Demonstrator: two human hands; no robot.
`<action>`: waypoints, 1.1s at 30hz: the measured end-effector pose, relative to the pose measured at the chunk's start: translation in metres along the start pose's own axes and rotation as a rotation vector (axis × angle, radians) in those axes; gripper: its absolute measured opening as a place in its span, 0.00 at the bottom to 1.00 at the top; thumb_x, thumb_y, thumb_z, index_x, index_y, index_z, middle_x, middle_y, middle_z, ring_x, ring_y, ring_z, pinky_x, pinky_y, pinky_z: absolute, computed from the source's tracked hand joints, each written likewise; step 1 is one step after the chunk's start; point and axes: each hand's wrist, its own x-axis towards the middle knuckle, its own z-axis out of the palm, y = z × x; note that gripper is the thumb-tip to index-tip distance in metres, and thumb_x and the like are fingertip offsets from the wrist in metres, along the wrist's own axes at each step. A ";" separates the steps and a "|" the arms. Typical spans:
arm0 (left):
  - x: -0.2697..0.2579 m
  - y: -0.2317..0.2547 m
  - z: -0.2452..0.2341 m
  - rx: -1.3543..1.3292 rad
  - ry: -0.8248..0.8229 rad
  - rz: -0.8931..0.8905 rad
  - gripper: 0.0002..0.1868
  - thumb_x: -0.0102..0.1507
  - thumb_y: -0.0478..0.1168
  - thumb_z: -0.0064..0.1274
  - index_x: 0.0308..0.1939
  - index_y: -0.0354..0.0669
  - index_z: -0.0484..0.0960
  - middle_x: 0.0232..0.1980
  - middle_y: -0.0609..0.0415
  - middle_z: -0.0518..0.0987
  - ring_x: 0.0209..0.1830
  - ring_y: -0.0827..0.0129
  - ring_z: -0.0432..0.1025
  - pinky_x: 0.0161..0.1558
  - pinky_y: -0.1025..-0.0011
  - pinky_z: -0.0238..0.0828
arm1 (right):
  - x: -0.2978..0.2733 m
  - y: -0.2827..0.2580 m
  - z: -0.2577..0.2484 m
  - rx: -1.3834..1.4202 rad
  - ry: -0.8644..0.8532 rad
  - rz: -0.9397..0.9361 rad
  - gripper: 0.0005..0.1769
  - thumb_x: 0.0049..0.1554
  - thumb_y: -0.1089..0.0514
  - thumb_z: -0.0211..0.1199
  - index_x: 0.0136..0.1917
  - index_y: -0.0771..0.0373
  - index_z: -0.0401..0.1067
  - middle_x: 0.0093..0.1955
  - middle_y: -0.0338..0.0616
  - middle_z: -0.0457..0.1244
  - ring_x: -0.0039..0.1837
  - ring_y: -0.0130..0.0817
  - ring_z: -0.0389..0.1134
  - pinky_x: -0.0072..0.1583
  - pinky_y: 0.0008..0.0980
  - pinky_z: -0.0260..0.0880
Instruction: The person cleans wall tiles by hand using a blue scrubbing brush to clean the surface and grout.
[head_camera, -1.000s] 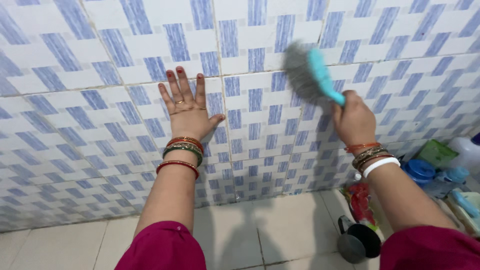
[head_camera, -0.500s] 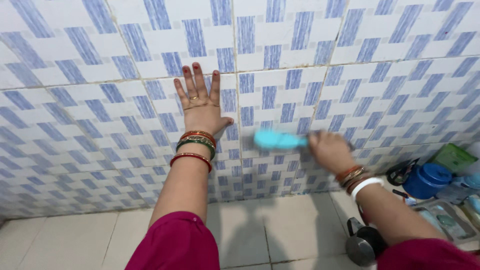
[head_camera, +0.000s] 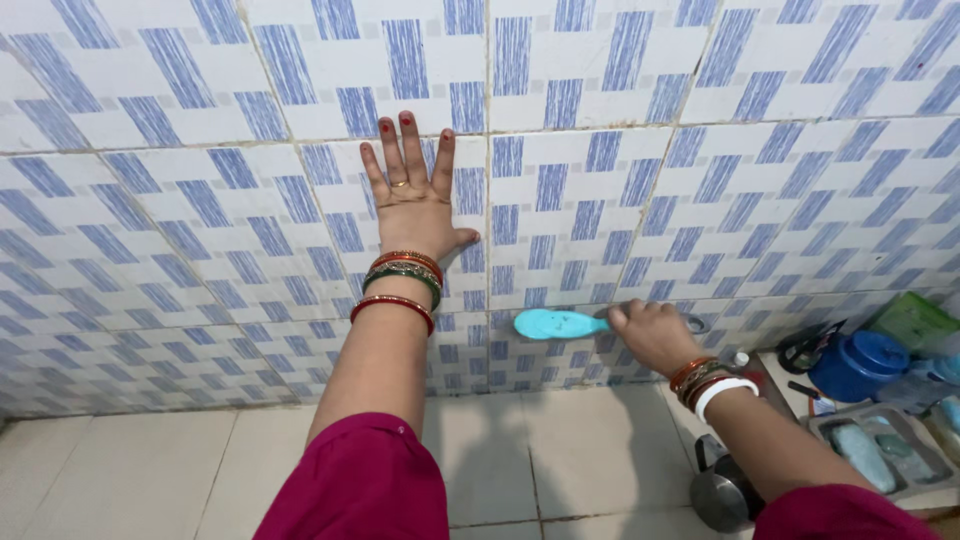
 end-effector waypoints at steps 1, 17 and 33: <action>0.002 0.000 -0.001 -0.010 0.002 0.001 0.79 0.44 0.77 0.62 0.83 0.57 0.26 0.80 0.32 0.17 0.78 0.38 0.09 0.73 0.35 0.07 | 0.006 0.006 -0.011 0.029 -0.078 0.006 0.11 0.66 0.53 0.46 0.58 0.57 0.65 0.49 0.49 0.65 0.50 0.42 0.71 0.49 0.41 0.77; -0.001 -0.003 0.000 0.058 0.000 0.031 0.83 0.40 0.66 0.74 0.84 0.56 0.29 0.81 0.29 0.22 0.80 0.34 0.16 0.74 0.32 0.14 | 0.026 -0.009 -0.069 0.067 0.222 -0.017 0.09 0.65 0.58 0.49 0.54 0.66 0.64 0.37 0.48 0.65 0.31 0.36 0.69 0.30 0.35 0.71; -0.001 -0.003 -0.003 0.080 -0.024 0.037 0.84 0.39 0.66 0.75 0.83 0.56 0.27 0.81 0.28 0.22 0.80 0.33 0.16 0.74 0.32 0.15 | 0.048 0.028 -0.118 0.371 0.402 0.274 0.11 0.64 0.56 0.54 0.52 0.67 0.63 0.37 0.53 0.66 0.32 0.43 0.68 0.31 0.40 0.70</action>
